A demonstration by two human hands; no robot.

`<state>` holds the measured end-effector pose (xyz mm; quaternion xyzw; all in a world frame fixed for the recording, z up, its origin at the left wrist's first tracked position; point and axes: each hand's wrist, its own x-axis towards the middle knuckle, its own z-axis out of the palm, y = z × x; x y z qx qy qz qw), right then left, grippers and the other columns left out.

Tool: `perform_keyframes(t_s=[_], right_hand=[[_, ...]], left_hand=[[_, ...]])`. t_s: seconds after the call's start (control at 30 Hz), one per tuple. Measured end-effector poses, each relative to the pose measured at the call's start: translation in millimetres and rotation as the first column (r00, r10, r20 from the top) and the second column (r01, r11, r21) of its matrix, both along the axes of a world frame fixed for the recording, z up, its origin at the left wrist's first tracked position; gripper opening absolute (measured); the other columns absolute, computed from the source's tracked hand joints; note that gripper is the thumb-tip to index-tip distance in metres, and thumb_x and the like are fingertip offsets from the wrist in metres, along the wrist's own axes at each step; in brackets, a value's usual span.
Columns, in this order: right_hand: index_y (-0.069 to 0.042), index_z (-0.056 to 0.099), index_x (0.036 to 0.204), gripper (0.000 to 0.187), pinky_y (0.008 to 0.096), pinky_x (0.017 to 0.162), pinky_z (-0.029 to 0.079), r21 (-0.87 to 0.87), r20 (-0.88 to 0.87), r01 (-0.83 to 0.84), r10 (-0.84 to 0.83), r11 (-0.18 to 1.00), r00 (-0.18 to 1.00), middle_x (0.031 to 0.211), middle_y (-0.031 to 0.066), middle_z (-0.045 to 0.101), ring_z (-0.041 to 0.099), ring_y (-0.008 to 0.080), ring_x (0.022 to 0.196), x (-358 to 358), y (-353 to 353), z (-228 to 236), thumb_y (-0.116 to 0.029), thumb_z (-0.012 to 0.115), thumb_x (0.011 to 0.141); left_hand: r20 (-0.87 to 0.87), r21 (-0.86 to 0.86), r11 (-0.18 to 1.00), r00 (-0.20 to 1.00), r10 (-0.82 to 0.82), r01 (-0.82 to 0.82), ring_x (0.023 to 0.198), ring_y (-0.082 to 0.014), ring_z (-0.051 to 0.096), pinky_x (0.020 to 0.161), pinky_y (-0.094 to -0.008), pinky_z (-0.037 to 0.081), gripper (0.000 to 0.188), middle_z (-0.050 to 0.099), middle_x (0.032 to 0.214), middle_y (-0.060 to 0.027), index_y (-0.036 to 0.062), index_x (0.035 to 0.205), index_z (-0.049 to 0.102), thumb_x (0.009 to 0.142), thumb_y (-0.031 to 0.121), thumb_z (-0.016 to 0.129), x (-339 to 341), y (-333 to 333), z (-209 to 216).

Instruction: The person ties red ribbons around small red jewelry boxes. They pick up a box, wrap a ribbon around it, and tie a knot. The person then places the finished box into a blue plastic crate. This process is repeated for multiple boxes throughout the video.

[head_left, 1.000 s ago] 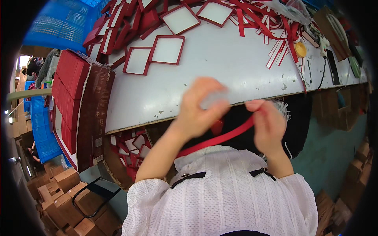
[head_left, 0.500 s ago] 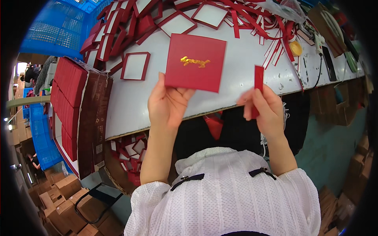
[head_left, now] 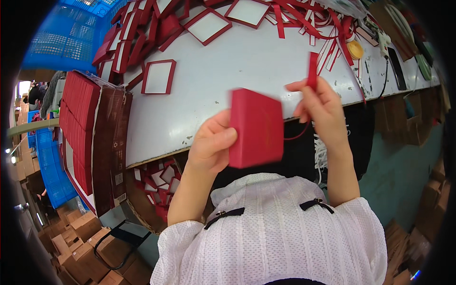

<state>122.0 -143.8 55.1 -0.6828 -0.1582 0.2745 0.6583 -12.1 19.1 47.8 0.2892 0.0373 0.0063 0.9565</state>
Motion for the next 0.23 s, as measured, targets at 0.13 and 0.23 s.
perform_keyframes(t_s=[0.13,0.23], right_hand=[[0.0,0.053,0.085,0.021,0.0159,0.049,0.041,0.217,-0.229,-0.131,0.181,0.967,0.956,0.077,0.0053,0.058,0.052,0.0062,0.057,-11,-21,11,-0.018,0.042,0.087],[-0.002,0.057,0.087,0.022,0.0264,0.072,0.045,0.129,0.071,-0.328,0.321,0.936,0.944,0.071,0.0048,0.058,0.058,0.0169,0.069,-36,-10,15,-0.023,0.052,0.083]], left_hand=[[0.091,0.309,0.894,0.946,0.311,-0.324,0.101,-0.0216,0.049,0.088,-0.0337,0.038,0.037,0.051,0.108,-0.0127,-0.0011,0.113,0.041,0.079,0.009,0.05,7,-7,-1],[0.087,0.575,0.716,0.899,0.428,-0.397,0.103,-0.0255,0.048,0.092,-0.036,0.035,0.042,0.049,0.112,-0.0136,0.0019,0.116,0.04,0.077,0.008,0.053,13,-25,3]])
